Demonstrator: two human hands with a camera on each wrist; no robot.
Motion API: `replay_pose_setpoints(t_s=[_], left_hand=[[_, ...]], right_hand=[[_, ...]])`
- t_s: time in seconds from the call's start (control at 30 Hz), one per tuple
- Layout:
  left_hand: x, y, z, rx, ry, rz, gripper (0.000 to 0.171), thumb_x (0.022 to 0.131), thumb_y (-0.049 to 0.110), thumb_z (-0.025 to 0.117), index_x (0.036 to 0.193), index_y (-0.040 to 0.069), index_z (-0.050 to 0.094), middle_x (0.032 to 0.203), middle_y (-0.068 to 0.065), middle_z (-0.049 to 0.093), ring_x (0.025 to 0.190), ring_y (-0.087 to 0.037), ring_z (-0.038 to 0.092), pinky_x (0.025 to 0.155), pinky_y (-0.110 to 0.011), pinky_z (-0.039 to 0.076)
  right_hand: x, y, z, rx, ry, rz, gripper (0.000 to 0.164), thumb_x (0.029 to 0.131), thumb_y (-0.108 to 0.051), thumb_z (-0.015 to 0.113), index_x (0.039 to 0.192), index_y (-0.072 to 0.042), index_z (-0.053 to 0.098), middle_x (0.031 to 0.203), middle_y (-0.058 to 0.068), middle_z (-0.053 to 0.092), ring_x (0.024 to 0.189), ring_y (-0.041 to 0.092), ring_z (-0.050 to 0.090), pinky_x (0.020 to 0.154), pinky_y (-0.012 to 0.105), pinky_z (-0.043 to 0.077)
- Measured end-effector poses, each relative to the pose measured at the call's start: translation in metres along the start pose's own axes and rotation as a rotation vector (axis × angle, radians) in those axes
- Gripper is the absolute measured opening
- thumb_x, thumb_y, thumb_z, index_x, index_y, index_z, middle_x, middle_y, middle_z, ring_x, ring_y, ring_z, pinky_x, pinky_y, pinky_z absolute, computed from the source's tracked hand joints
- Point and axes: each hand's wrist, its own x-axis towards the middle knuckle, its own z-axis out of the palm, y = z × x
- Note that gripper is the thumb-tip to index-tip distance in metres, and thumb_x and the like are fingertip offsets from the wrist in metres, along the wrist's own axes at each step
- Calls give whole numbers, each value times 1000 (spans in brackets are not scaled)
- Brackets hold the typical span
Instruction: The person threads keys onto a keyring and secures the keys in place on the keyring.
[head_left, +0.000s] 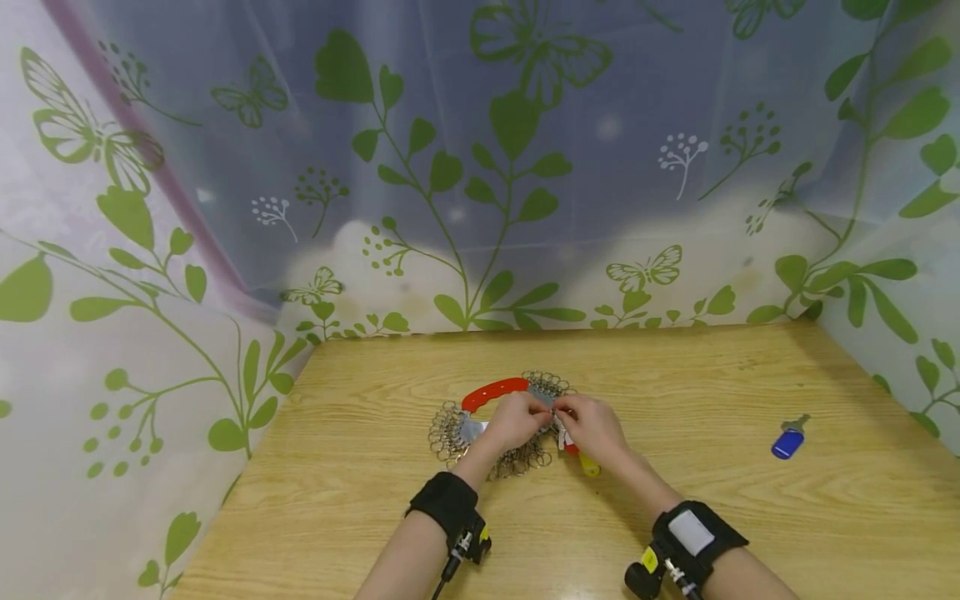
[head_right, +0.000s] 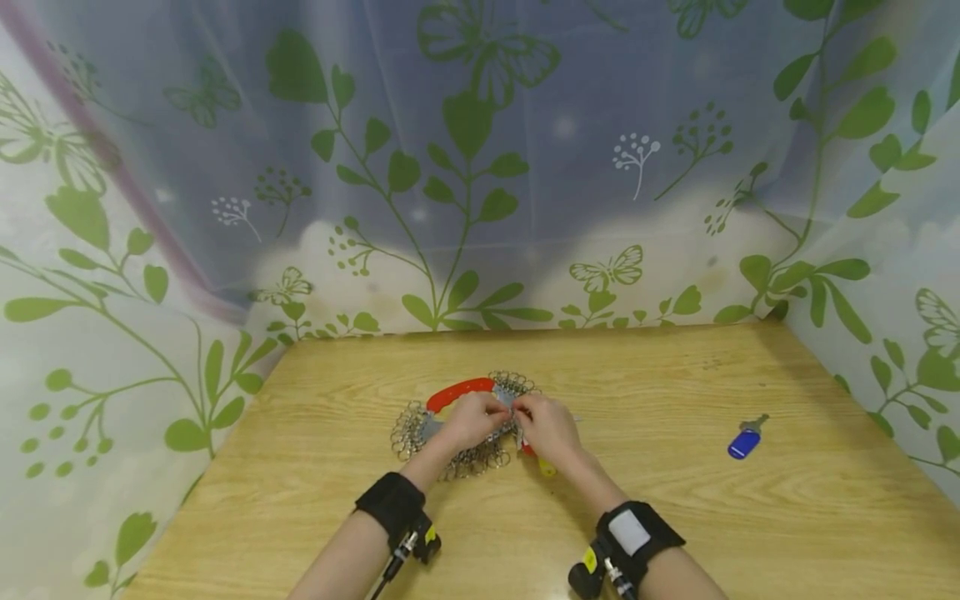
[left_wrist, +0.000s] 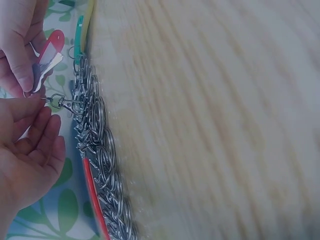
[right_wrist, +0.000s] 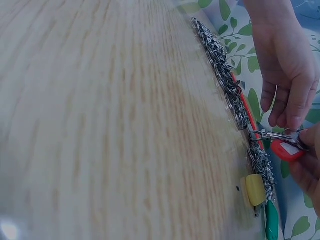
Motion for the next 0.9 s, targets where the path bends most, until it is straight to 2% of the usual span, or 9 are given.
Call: replay_pose_setpoints(t_s=[0.23, 0.33, 0.47, 0.6, 0.7, 0.9], left_hand=[[0, -3, 0, -66, 3, -49, 19, 92, 13, 57, 88, 3, 73, 71, -1, 49, 50, -12, 37, 53, -24, 33], [-1, -2, -2, -80, -4, -73, 18, 93, 14, 58, 93, 4, 73, 69, -1, 49, 50, -12, 37, 52, -24, 32], [1, -2, -1, -55, -44, -67, 19, 92, 16, 59, 92, 4, 74, 64, 1, 50, 49, -11, 36, 51, -23, 31], [2, -2, 1, -46, -82, -59, 19, 92, 16, 60, 88, 4, 74, 65, -6, 58, 49, -11, 36, 50, -23, 32], [2, -2, 2, -57, -76, -59, 18, 91, 15, 60, 87, 4, 74, 69, -9, 62, 49, -11, 37, 50, -23, 32], [3, -3, 1, -59, -53, -37, 22, 92, 15, 59, 81, 2, 72, 50, 2, 37, 43, -11, 30, 48, -24, 29]], right_hand=[[-1, 0, 2, -45, 25, -46, 6, 84, -5, 67, 90, -7, 70, 87, 6, 67, 66, 15, 60, 55, 28, 46], [-1, 0, 3, -57, 37, -60, 7, 84, -4, 67, 90, -7, 69, 87, 7, 67, 66, 16, 60, 55, 29, 46], [-2, 1, 3, -36, 26, -24, 8, 85, -3, 66, 92, -6, 70, 88, 7, 67, 70, 18, 61, 57, 30, 47], [-3, 2, 2, -25, 7, 14, 9, 85, -3, 65, 92, -5, 70, 90, 8, 67, 73, 19, 62, 59, 32, 48], [-3, 1, 1, -21, 0, 24, 9, 85, -3, 64, 92, -4, 70, 91, 8, 67, 73, 20, 62, 60, 33, 48], [-1, 1, -1, -6, -9, 19, 11, 87, -3, 63, 95, -3, 70, 92, 9, 67, 70, 17, 60, 59, 30, 46]])
